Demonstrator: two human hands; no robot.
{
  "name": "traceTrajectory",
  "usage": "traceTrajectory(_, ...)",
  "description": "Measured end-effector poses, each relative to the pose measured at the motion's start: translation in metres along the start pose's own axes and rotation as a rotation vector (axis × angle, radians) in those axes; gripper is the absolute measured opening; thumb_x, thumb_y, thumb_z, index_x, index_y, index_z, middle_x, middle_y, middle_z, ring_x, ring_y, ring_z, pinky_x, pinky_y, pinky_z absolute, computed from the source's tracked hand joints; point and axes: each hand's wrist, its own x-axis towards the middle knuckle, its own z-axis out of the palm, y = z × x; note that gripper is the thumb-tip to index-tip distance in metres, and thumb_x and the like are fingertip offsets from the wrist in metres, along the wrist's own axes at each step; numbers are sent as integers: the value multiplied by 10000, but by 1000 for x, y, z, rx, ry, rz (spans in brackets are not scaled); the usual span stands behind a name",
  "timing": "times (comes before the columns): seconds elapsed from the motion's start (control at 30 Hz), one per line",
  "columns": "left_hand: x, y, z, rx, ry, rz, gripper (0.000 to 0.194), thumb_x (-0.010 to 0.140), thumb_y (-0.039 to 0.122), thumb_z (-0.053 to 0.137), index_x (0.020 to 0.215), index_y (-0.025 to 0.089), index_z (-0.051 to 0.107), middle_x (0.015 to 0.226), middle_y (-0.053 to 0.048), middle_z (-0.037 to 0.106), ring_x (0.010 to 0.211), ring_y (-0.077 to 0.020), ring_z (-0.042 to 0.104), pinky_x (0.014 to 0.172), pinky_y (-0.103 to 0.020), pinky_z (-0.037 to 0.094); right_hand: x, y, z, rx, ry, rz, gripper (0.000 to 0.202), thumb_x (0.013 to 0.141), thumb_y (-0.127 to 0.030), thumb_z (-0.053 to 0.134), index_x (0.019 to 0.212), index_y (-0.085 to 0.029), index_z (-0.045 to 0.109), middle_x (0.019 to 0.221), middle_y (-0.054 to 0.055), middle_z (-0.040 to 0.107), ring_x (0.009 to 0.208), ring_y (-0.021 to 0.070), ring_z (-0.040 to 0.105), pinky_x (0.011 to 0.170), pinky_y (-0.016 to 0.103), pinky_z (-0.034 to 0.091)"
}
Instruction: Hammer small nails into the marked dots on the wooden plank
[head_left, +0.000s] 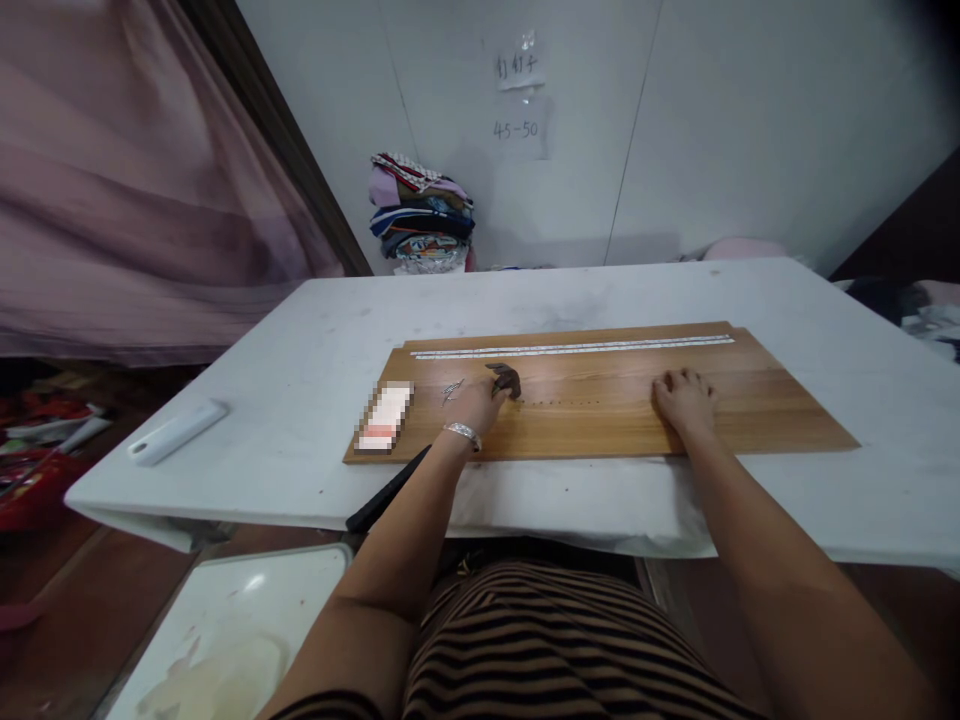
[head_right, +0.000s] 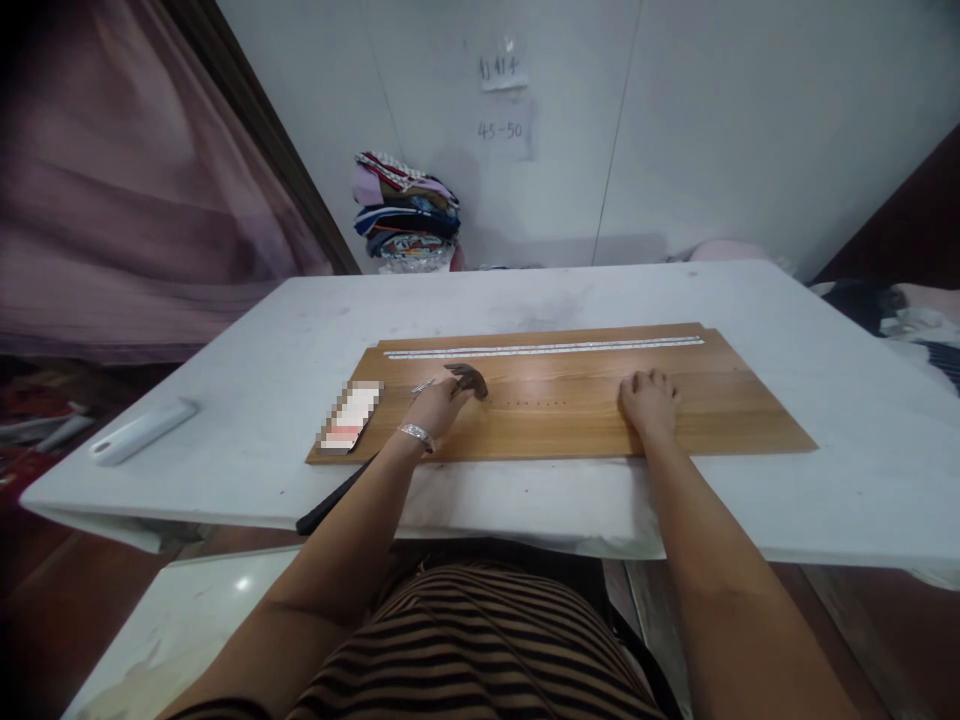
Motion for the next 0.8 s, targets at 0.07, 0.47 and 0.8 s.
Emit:
traceTrajectory(0.07, 0, 0, 2, 3, 11, 17, 321, 1093, 378, 601, 1225, 191, 826, 1338, -162, 825, 1300, -306, 748, 1090, -371, 555, 0, 0, -1, 1, -3, 2, 586, 1094, -393, 320, 1312, -115, 788, 1509, 274, 666, 1391, 404, 538, 1160, 595, 417)
traceTrajectory(0.47, -2, 4, -3, 29, -19, 11, 364, 1120, 397, 569, 1268, 172, 815, 1353, -177, 815, 1313, -315, 744, 1079, -368, 555, 0, 0, 0, -2, -3, -3, 576, 1096, -397, 326, 1298, -125, 792, 1481, 268, 678, 1385, 400, 536, 1151, 591, 420)
traceTrajectory(0.8, -1, 2, 2, 68, 11, 33, 301, 1106, 362, 597, 1186, 188, 829, 1367, -165, 807, 1355, -307, 719, 1118, -361, 539, -1, -1, -3, -13, -29, 2, 603, 1095, -396, 303, 1321, -101, 777, 1500, 279, 665, 1396, 402, 542, 1158, 583, 420)
